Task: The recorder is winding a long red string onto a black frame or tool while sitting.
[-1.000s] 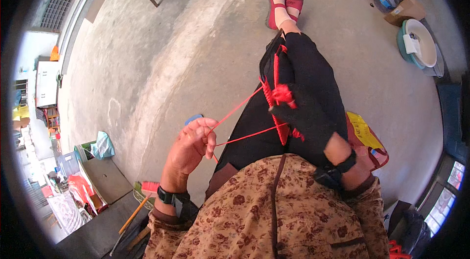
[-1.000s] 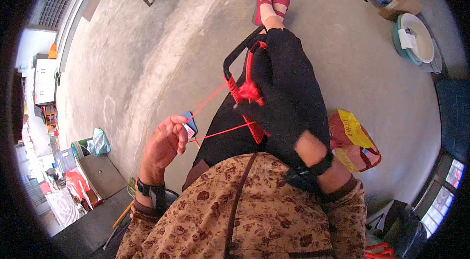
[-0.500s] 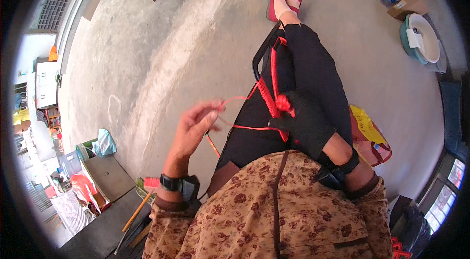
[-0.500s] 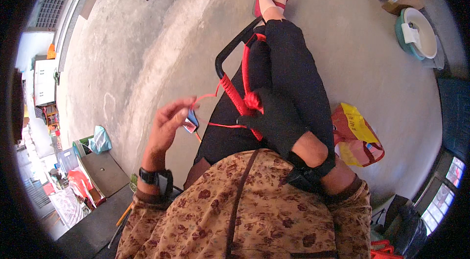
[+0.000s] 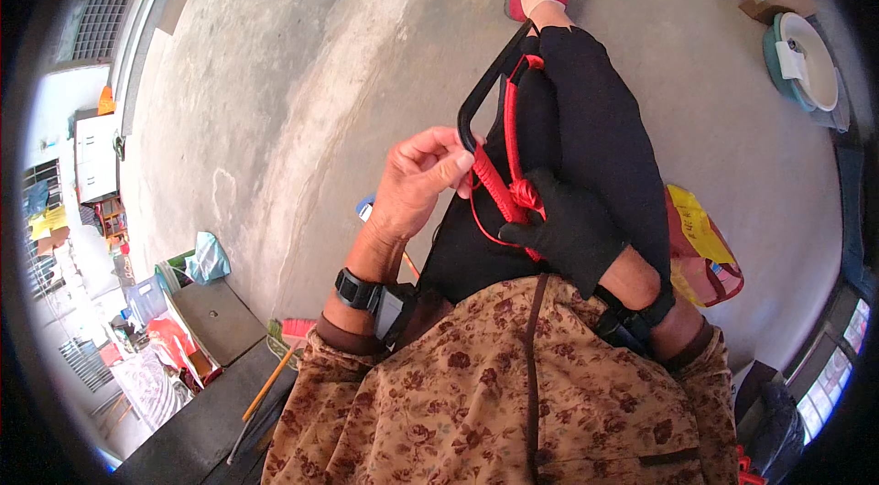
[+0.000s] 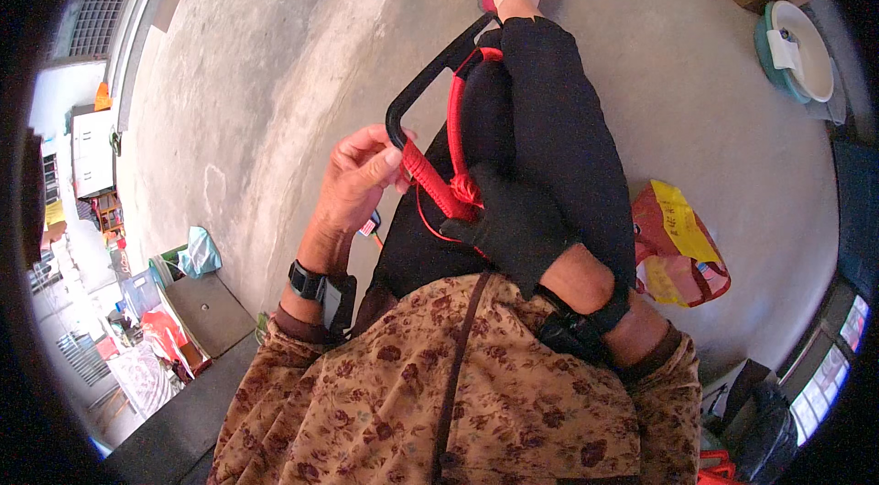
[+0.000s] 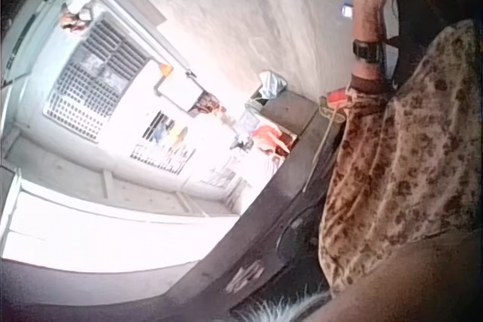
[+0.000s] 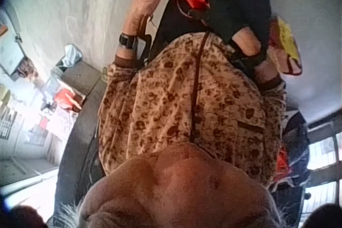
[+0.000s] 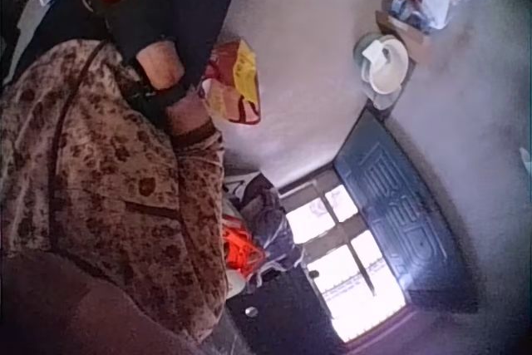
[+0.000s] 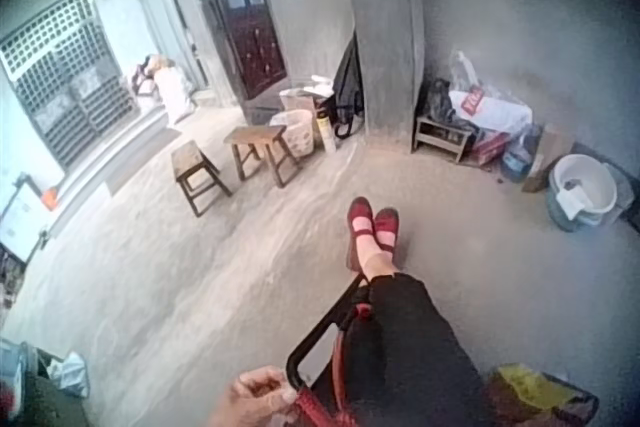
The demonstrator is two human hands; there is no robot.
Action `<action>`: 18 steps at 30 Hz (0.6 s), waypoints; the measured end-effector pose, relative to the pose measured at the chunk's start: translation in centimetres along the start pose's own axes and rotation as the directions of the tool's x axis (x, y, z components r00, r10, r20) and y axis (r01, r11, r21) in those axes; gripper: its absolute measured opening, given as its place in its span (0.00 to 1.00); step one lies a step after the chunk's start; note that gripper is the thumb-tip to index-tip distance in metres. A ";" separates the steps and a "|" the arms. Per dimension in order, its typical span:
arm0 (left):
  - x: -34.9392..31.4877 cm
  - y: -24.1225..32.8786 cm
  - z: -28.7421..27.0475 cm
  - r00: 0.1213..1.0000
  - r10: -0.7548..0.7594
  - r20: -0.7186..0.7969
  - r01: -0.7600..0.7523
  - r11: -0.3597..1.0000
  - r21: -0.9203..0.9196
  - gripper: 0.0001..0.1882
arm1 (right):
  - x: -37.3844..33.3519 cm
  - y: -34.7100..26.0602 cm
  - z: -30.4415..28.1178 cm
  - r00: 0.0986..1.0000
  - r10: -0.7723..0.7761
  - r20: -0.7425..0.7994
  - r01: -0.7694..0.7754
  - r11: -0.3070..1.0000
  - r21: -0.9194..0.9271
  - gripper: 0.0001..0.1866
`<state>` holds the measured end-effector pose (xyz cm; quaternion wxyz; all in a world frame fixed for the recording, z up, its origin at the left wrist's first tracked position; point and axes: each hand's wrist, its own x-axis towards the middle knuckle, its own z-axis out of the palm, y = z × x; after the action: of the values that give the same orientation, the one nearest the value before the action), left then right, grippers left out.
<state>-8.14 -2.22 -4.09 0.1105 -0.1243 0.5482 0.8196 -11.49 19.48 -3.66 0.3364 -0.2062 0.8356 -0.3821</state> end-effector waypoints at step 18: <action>-4.3 -2.6 1.4 0.983 0.107 -0.150 -0.098 0.993 0.066 0.25 | 1.6 -1.4 2.0 0.959 -0.280 -0.054 0.284 0.933 0.220 0.24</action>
<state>-3.41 -0.17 -4.44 0.0293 -0.1550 0.5844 0.7960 -10.97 16.64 -4.17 0.2904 -0.2803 0.7521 -0.5210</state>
